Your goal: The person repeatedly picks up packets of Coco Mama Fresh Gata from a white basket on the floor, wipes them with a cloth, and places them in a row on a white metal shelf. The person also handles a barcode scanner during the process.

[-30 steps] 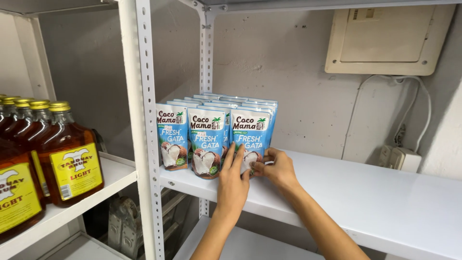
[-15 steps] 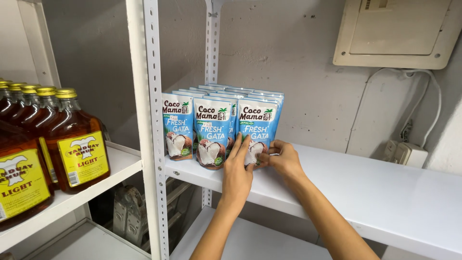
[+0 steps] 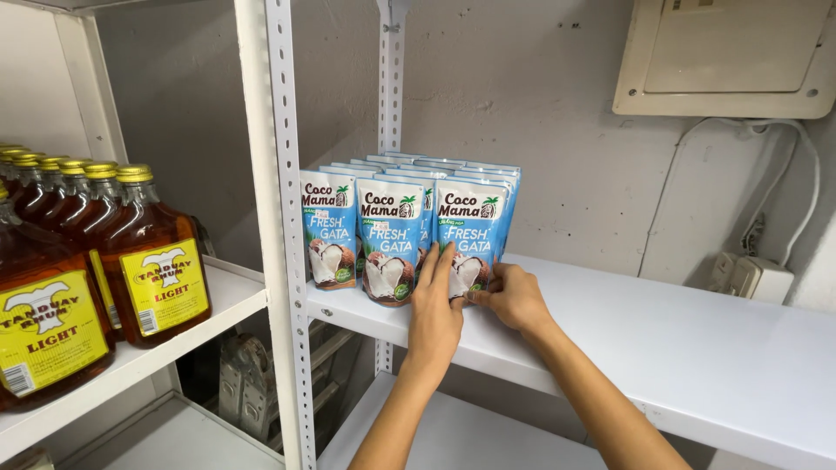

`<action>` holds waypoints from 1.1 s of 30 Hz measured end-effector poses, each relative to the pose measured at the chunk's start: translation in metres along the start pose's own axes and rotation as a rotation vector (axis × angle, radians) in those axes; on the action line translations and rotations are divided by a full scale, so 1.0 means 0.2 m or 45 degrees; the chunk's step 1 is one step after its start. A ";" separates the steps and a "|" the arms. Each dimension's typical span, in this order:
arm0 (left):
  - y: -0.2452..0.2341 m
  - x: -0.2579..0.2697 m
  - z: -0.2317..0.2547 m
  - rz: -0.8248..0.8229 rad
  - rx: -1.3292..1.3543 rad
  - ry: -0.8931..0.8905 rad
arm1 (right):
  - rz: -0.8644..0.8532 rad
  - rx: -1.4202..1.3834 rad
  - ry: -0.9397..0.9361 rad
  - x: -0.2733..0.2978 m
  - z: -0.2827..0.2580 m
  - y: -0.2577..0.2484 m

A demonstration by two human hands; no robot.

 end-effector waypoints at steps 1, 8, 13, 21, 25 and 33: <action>0.00 0.00 0.00 0.008 0.005 0.011 | -0.008 -0.002 0.001 0.01 -0.01 -0.01; 0.00 0.00 -0.01 0.019 -0.008 0.003 | 0.007 0.013 -0.017 0.02 -0.01 -0.02; -0.01 0.02 -0.01 0.057 -0.014 0.032 | -0.025 -0.068 -0.010 0.03 -0.02 -0.01; -0.01 0.01 -0.01 0.052 -0.011 -0.044 | -0.097 -0.262 0.073 0.04 -0.05 -0.01; -0.01 0.02 0.01 0.063 -0.045 -0.011 | -0.072 -0.248 0.055 0.04 -0.04 -0.01; -0.04 0.04 0.04 0.135 0.006 0.046 | 0.020 -0.165 0.120 0.05 0.00 -0.04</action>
Point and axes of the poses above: each hand's wrist, its own x-axis away from the middle knuckle, its own y-axis out of the palm, z = x × y, the point moved 8 cm from there along -x, towards the middle knuckle, and after that the axes turned 12 degrees about x, right-handed, at the moved point
